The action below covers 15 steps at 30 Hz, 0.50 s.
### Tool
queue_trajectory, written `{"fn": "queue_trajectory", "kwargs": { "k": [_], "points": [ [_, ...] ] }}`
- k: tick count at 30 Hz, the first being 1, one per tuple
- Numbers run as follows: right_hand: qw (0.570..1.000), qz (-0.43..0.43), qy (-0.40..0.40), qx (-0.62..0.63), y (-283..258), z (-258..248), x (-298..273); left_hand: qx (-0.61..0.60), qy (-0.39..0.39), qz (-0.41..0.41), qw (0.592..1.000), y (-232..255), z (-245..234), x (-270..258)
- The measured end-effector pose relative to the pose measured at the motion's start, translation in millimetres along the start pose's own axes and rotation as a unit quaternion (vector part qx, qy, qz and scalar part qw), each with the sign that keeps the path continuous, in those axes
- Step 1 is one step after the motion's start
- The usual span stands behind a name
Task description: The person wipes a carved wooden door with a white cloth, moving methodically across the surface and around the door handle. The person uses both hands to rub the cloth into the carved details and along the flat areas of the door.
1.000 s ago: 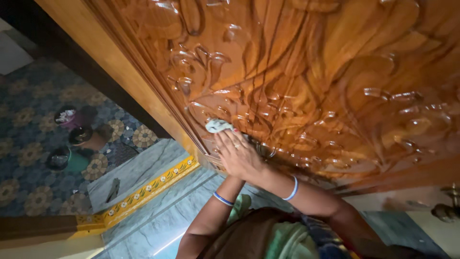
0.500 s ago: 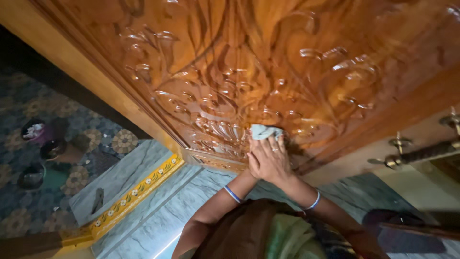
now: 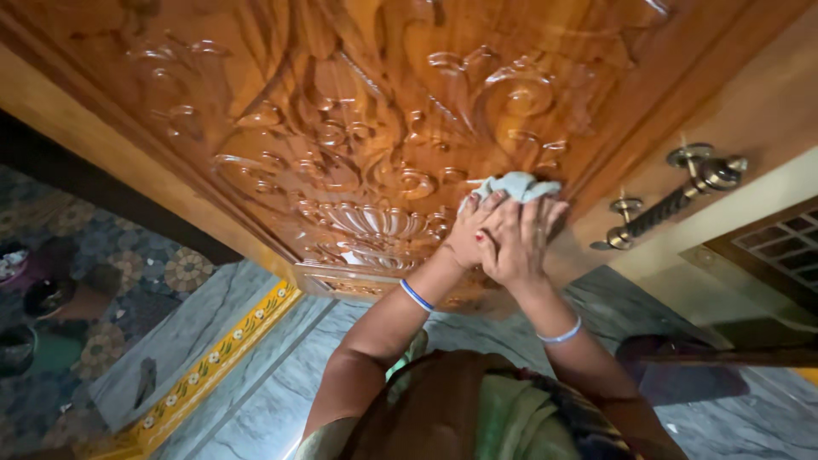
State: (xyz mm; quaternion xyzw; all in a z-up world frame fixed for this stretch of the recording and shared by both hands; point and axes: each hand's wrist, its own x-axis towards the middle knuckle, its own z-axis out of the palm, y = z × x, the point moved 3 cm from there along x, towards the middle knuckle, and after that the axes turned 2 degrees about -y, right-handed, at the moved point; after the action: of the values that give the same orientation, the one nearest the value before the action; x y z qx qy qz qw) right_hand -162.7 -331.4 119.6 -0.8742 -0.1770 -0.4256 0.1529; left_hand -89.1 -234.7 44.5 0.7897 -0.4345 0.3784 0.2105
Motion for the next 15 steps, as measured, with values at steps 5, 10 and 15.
{"fn": "queue_trajectory", "kwargs": {
  "k": [5, 10, 15],
  "points": [
    [0.991, 0.034, -0.129, -0.010, 10, 40, -58, -0.008, -0.090, -0.020, 0.996, 15, -13, -21],
    [0.995, -0.009, -0.094, 0.021, 8, 65, -101, 0.027, -0.187, -0.043, 0.981, 31, -41, -21],
    [0.994, 0.009, -0.061, 0.093, -2, 33, -77, -0.099, -0.173, -0.050, 0.979, 29, -21, -22]
  ]
}}
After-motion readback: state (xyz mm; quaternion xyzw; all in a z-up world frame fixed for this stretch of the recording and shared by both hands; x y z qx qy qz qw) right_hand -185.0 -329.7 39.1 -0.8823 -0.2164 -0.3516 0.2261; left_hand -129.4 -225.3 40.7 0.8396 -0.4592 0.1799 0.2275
